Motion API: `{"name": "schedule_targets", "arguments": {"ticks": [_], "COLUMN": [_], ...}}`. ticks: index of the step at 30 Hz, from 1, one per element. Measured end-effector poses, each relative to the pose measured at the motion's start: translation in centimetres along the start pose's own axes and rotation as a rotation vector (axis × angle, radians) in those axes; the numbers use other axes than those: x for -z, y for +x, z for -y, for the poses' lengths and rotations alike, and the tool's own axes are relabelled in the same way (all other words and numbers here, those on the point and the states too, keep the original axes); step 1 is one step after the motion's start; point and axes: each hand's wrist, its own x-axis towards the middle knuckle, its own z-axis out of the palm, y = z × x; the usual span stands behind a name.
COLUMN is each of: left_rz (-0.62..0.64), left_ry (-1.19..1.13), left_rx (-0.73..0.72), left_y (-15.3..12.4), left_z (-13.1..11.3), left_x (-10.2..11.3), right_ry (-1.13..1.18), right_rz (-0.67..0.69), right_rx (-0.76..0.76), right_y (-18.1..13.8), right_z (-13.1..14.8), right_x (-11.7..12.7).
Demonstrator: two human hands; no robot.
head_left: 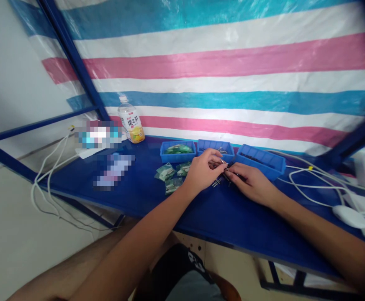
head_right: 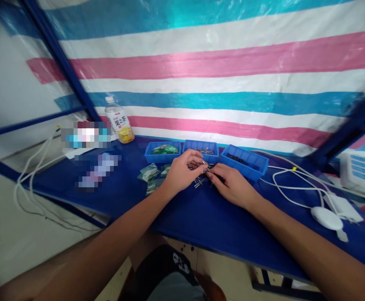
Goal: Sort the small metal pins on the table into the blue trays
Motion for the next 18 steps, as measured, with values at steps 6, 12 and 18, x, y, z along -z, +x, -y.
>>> {"name": "schedule_targets", "arguments": {"ticks": [6,12,18], "left_rz": [0.025,0.033,0.183], "left_ry": [-0.012,0.257,0.544], "left_rx": [0.002,-0.068,-0.180], "left_y": [-0.1,0.0,-0.4], "left_z": [-0.2,0.3,1.1], "left_x": [0.0,0.2,-0.1], "right_ry": [0.035,0.179,0.281], "right_rz": [-0.001,-0.119,-0.204], "right_rx": [-0.039,-0.226,-0.322], "right_y": [0.0,0.0,1.3], "right_z": [0.0,-1.2,-2.1], "right_x": [0.0,-0.2,0.2]}}
